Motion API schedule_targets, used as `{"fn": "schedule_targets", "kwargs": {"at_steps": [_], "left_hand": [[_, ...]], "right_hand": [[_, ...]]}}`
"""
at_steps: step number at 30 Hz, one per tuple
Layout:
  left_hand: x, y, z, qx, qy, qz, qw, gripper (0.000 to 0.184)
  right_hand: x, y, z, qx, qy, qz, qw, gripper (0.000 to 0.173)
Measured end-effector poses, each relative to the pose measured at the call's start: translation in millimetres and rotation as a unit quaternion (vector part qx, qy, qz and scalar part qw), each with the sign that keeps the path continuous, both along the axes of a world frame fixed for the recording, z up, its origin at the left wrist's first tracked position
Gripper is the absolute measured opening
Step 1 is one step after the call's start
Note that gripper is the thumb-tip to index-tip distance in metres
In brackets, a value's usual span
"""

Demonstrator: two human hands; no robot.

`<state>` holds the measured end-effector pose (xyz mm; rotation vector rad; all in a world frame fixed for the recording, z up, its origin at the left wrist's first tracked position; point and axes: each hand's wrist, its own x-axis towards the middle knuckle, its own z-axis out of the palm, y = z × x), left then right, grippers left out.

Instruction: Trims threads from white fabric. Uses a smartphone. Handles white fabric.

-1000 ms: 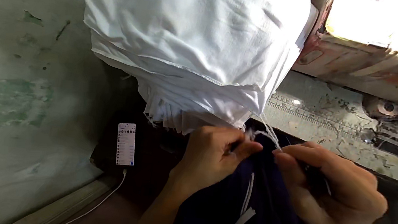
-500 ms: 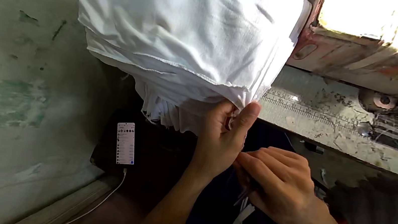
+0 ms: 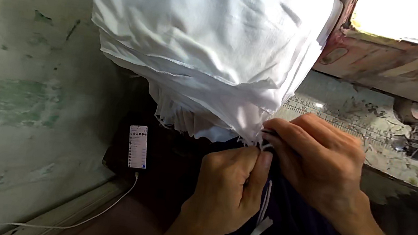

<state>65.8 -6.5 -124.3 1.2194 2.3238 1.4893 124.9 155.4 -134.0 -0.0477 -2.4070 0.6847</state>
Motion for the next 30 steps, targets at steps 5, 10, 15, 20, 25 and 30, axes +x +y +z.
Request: {"fn": "schedule_targets", "kwargs": {"at_steps": [5,10,15,20,25,30], "left_hand": [[6,-19,-7,0.012,0.087,-0.035,0.995,0.040],[10,-24,-11,0.013,0.127,-0.039,0.991,0.037],[13,-25,-12,0.017,0.156,-0.044,0.987,0.037],[11,-25,-13,0.019,0.161,-0.051,0.986,0.038],[9,-27,-15,0.019,0.157,-0.060,0.986,0.038],[8,-28,-18,0.017,0.154,-0.068,0.986,0.038]], "right_hand": [[17,7,-6,0.000,-0.037,-0.044,0.998,0.022],[6,2,7,0.055,-0.031,-0.059,0.996,0.018],[-10,-1,18,0.112,-0.047,-0.038,0.992,0.018],[-16,2,19,0.118,-0.041,0.009,0.992,0.016],[-14,9,13,0.111,-0.026,0.041,0.993,0.017],[-12,12,8,0.109,-0.024,0.035,0.993,0.016]]}}
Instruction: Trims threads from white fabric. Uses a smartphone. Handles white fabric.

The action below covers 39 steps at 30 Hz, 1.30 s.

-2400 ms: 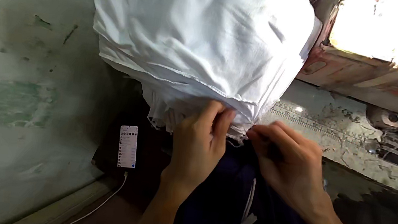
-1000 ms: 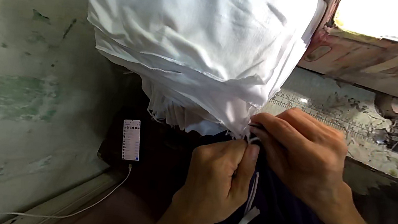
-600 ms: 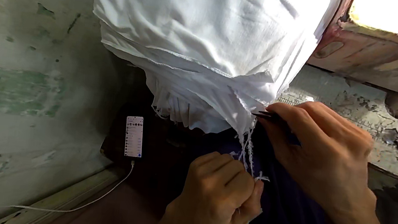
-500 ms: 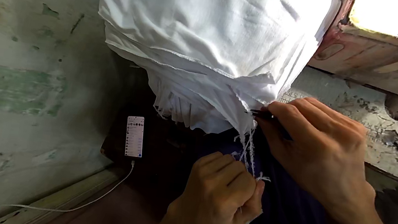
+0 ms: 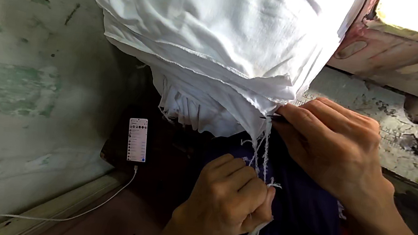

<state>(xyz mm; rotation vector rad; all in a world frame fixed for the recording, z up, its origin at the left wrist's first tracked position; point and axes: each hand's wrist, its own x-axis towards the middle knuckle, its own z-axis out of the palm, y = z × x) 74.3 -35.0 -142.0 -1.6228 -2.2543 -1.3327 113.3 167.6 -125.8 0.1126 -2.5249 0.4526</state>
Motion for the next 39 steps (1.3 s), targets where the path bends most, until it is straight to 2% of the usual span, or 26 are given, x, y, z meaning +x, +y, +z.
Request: {"fn": "schedule_targets", "kwargs": {"at_steps": [5,8,13,22,25,27,29,31,32,36,39], "left_hand": [[2,0,1,-0.006,-0.010,-0.009,1.000,0.036],[1,-2,0,-0.002,-0.003,-0.008,1.000,0.036],[0,-5,0,0.005,0.000,-0.012,1.000,0.038],[1,-9,-6,0.026,-0.019,-0.033,0.999,0.037],[4,-13,-17,0.085,-0.106,-0.022,0.990,0.038],[8,-11,-20,0.107,-0.214,0.032,0.970,0.039],[9,-1,-20,0.097,-0.350,0.091,0.927,0.036],[5,10,-20,0.077,-0.464,0.078,0.879,0.030],[3,16,-18,0.063,-0.479,0.057,0.874,0.030],[14,34,-10,0.032,-0.336,-0.022,0.941,0.028],[17,42,-10,0.036,-0.291,-0.031,0.956,0.027]], "right_hand": [[-3,0,2,0.018,0.002,0.022,1.000,0.017],[4,2,0,-0.007,0.004,0.021,1.000,0.017],[25,-4,-4,-0.024,-0.049,0.005,0.998,0.019],[22,-16,-13,-0.045,-0.052,0.068,0.995,0.021],[36,-9,-21,-0.067,-0.049,0.045,0.996,0.022],[42,-5,-25,-0.085,-0.048,0.021,0.995,0.021],[45,-1,-26,-0.096,-0.041,-0.019,0.994,0.019],[47,7,-25,-0.084,-0.039,-0.062,0.994,0.020],[47,12,-24,-0.074,-0.038,-0.079,0.993,0.020],[43,28,-14,-0.028,-0.038,-0.097,0.994,0.020],[27,30,-9,-0.009,-0.036,-0.060,0.998,0.021]]}}
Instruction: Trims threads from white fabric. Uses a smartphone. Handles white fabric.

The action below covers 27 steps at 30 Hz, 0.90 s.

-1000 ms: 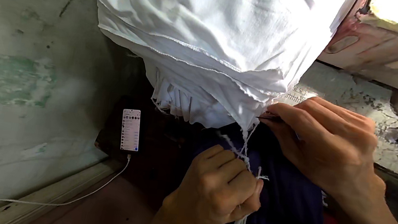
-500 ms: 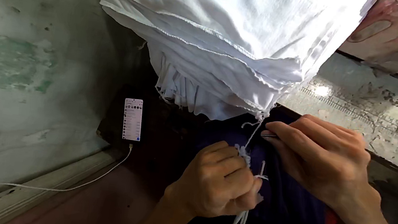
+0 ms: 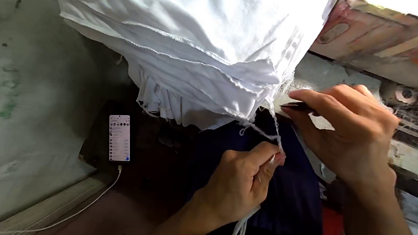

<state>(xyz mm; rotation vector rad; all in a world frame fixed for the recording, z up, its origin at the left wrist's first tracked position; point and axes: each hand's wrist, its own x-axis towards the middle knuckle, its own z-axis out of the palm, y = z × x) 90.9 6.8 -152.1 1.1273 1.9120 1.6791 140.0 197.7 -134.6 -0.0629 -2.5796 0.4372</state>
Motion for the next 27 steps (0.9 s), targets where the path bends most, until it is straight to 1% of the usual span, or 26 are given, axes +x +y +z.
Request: {"fn": "schedule_targets", "kwargs": {"at_steps": [3,5,7,9,11,13,14,16,17,19,20,22,25,26,27], "left_hand": [[-1,1,-1,-0.007,0.011,-0.004,1.000,0.027],[1,-2,0,-0.015,0.038,-0.012,0.999,0.025],[4,-7,-3,-0.016,0.064,-0.029,0.997,0.025],[4,-15,-7,-0.009,0.061,-0.044,0.997,0.028],[3,-22,-13,0.011,0.022,-0.033,0.999,0.037],[0,-22,-14,0.030,-0.030,0.008,0.999,0.044],[-2,-19,-14,0.037,-0.053,0.036,0.997,0.044],[-7,-11,-13,0.049,-0.097,0.106,0.988,0.042],[-10,-7,-11,0.053,-0.114,0.134,0.983,0.039],[-13,-1,-8,0.056,-0.137,0.163,0.976,0.033],[-15,3,-7,0.055,-0.151,0.161,0.974,0.031],[-17,13,-4,0.066,-0.204,0.124,0.969,0.031],[-16,34,2,0.110,-0.283,0.096,0.948,0.028],[-15,38,4,0.119,-0.283,0.096,0.947,0.031],[-14,40,5,0.114,-0.257,0.098,0.955,0.034]], "right_hand": [[-16,-2,0,-0.004,0.000,0.062,0.998,0.020],[-19,-4,-1,-0.011,-0.007,0.092,0.996,0.020],[-13,-2,-1,-0.020,-0.015,0.093,0.995,0.021],[-4,2,-2,-0.031,-0.010,0.060,0.998,0.023],[-5,5,-5,-0.055,0.009,0.013,0.998,0.030],[-19,1,-6,-0.091,0.011,-0.017,0.996,0.039],[-28,-3,-6,-0.110,0.005,-0.018,0.994,0.038],[-35,-16,-5,-0.136,0.007,-0.005,0.991,0.018],[-31,-23,-5,-0.148,0.008,0.007,0.989,0.014],[-8,-34,-7,-0.181,-0.016,0.041,0.983,0.016],[6,-38,-7,-0.197,-0.031,0.060,0.978,0.018],[26,-45,-7,-0.187,-0.035,0.078,0.979,0.020],[36,-51,-1,-0.110,-0.024,0.076,0.991,0.019],[38,-50,1,-0.085,-0.022,0.073,0.993,0.019],[40,-47,3,-0.073,-0.023,0.066,0.995,0.020]]}}
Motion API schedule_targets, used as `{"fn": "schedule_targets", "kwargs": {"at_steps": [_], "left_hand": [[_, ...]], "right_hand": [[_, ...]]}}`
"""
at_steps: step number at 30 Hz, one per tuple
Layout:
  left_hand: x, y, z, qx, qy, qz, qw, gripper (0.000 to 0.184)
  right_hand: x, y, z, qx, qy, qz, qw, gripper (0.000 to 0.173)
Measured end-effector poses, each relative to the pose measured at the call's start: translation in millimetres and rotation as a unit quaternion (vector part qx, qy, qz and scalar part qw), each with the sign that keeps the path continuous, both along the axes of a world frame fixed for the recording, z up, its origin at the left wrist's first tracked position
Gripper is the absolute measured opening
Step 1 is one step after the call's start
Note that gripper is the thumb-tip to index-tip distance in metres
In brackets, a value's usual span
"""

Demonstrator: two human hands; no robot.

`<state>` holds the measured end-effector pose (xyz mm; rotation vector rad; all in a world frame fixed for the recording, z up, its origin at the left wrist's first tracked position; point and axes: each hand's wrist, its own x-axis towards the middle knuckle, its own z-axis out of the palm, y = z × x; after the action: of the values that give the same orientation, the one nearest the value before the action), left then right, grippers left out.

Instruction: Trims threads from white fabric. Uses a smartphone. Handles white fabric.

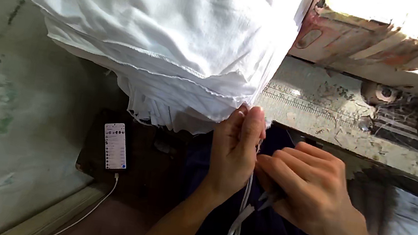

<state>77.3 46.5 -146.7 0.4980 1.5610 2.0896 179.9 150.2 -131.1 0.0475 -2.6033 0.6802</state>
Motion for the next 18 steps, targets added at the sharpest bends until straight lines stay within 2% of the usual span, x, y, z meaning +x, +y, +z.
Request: {"fn": "schedule_targets", "kwargs": {"at_steps": [4,6,8,12,15,18], "left_hand": [[8,-15,-2,-0.088,0.190,0.000,0.978,0.039],[13,-18,-3,-0.123,0.246,0.005,0.962,0.041],[17,-17,-1,-0.135,0.276,0.005,0.952,0.040],[19,-15,1,-0.154,0.306,0.008,0.940,0.038],[19,-20,3,-0.168,0.338,-0.013,0.926,0.040],[25,-26,3,-0.160,0.360,-0.041,0.918,0.040]], "right_hand": [[1,41,6,-0.001,-0.026,-0.067,0.997,0.035],[-14,57,3,0.042,-0.013,-0.065,0.997,0.031],[-32,60,1,0.071,0.005,-0.046,0.996,0.023],[-61,52,-1,0.059,0.040,0.021,0.997,0.020],[-64,55,-3,0.028,0.047,0.060,0.997,0.019],[-59,61,-8,0.026,0.040,0.060,0.997,0.021]]}}
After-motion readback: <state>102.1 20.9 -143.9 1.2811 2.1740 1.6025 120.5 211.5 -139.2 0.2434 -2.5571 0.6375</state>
